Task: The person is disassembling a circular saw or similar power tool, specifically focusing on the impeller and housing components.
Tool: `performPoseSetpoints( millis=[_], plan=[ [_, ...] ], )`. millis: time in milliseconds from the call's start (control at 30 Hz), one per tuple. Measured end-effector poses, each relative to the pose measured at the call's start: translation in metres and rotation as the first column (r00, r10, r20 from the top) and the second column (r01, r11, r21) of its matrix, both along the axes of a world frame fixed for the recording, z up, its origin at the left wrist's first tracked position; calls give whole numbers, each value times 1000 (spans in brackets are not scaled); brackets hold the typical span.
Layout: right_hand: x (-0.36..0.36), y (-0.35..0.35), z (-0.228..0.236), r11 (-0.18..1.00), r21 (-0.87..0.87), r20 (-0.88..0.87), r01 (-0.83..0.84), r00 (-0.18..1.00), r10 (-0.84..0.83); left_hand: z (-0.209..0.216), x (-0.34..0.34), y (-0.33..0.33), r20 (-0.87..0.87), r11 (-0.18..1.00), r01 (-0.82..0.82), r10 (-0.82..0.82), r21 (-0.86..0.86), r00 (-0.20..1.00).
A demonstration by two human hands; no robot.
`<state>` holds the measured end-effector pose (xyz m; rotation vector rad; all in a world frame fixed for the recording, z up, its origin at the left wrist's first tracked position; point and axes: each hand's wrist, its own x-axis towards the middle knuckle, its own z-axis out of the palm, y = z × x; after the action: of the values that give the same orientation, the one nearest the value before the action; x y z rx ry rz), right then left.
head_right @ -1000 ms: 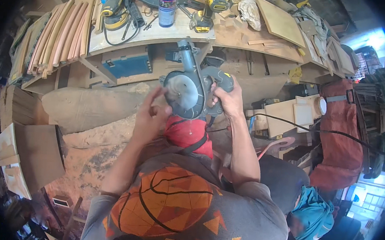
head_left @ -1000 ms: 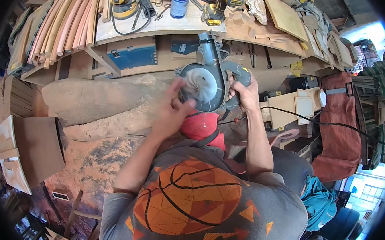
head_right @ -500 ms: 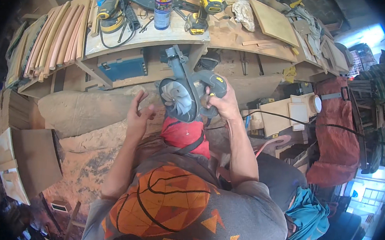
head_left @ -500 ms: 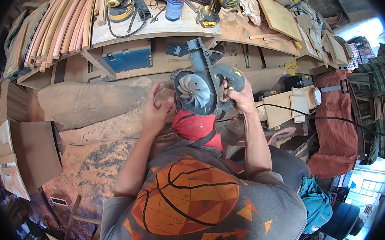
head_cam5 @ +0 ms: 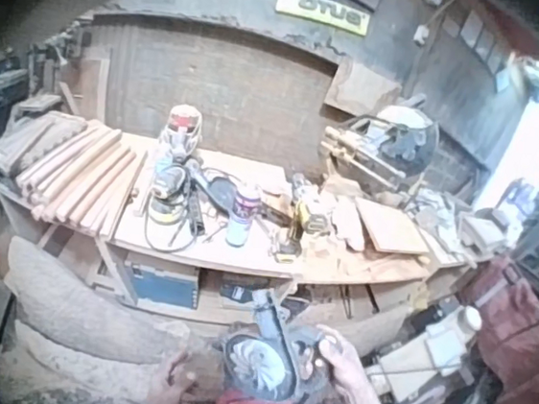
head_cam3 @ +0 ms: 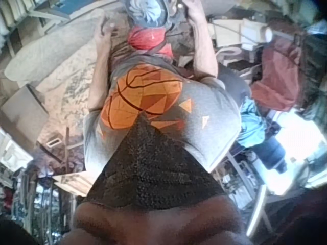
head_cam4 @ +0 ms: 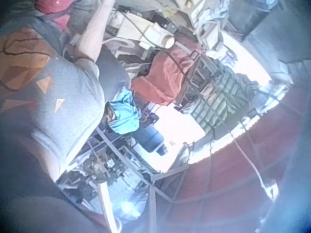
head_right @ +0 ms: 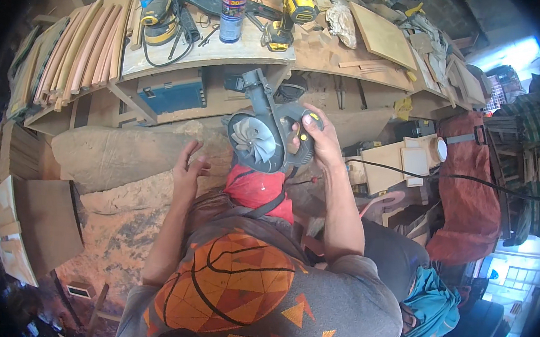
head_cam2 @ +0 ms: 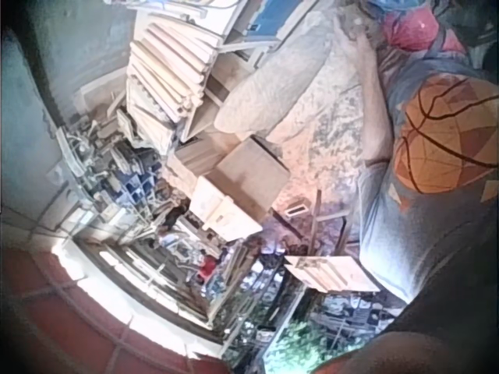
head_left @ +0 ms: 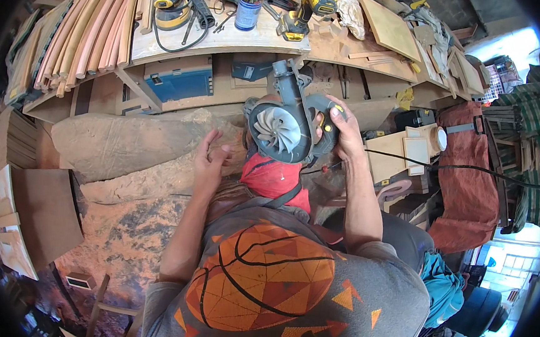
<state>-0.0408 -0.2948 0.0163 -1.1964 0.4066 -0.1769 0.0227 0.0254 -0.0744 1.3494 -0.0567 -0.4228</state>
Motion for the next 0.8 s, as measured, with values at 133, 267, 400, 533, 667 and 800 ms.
performPoseSetpoints(
  millis=[133, 267, 400, 533, 667, 800],
  plan=[
    [3, 1, -8, 988, -140, -18, 64, 998, -67, -2, -1, 4, -39, 999, -19, 17, -41, 999],
    [1, 5, 2, 986, -150, -13, 72, 997, -75, -10, -1, 5, -6, 998, -28, 28, -64, 1000],
    [1, 14, 3, 981, -176, 5, 85, 996, -85, -7, -3, 3, -18, 997, -36, 34, -68, 999],
    [2, 14, -2, 953, -281, 5, 112, 993, -115, -7, -4, 3, -6, 998, -38, 37, -41, 999],
    [0, 11, -5, 960, -253, 8, 120, 992, -122, -2, -5, 2, -23, 998, -40, 39, -44, 999],
    [3, 12, -6, 952, -283, 38, 120, 993, -114, -5, -5, 0, 15, 1000, -22, 22, 1, 1000]
  ],
)
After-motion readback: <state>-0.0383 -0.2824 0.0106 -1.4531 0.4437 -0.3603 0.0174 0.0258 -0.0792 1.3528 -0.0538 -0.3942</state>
